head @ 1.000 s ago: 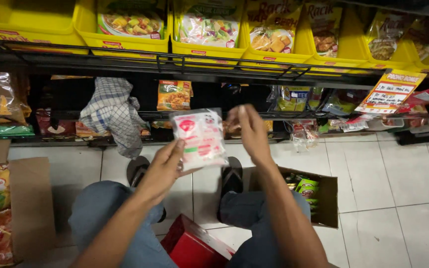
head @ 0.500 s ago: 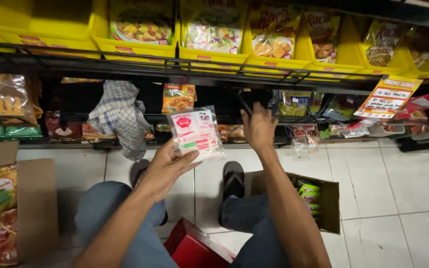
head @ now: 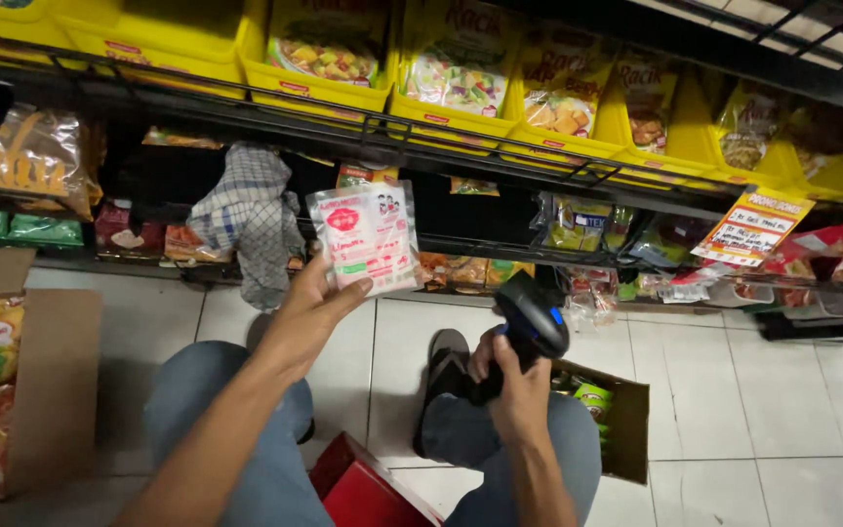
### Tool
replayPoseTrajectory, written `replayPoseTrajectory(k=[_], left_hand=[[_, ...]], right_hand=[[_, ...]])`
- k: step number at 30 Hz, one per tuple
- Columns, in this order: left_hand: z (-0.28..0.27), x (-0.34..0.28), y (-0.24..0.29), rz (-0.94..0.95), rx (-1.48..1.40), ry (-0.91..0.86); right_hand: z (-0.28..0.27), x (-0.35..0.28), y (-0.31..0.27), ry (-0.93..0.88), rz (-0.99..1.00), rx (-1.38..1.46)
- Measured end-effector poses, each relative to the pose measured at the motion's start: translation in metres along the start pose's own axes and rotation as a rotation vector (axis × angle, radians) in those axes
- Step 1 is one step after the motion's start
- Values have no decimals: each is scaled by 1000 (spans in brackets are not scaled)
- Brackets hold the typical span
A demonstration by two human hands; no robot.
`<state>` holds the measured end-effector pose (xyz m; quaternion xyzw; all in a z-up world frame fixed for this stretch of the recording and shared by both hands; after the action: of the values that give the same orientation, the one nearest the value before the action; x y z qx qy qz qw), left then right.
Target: Clean grocery store shelves with a cloth and scan product barcodes using a handheld scanner.
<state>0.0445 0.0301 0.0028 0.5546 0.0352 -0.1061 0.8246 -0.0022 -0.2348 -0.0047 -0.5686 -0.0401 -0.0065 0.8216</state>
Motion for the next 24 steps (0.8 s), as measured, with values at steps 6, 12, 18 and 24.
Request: replayPoseTrajectory(k=[6,12,18,24], left_hand=[[4,-4,3,15,122,-10],[7,2,-4,42,128,-41],[12,3,-1,20,126,-34],[15,1,4,20,144,-41]], right_hand=[[3,-6,15,-5,349,-276],[14,-7,15,-172,309,-292],[6,-7,20,-121,389,-262],[-1,-8,24,-130,333,-303]])
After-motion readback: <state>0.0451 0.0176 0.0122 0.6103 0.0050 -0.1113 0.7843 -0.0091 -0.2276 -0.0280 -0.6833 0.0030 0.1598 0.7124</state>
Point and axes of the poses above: each hand's wrist, its own x-axis towards the middle knuckle, its own z-axis out of the palm, y = z × x, the point moved 5 cm from there along x, towards the middle knuckle, and after that the axes turned 3 degrees about -y, right-handed, at the moved point
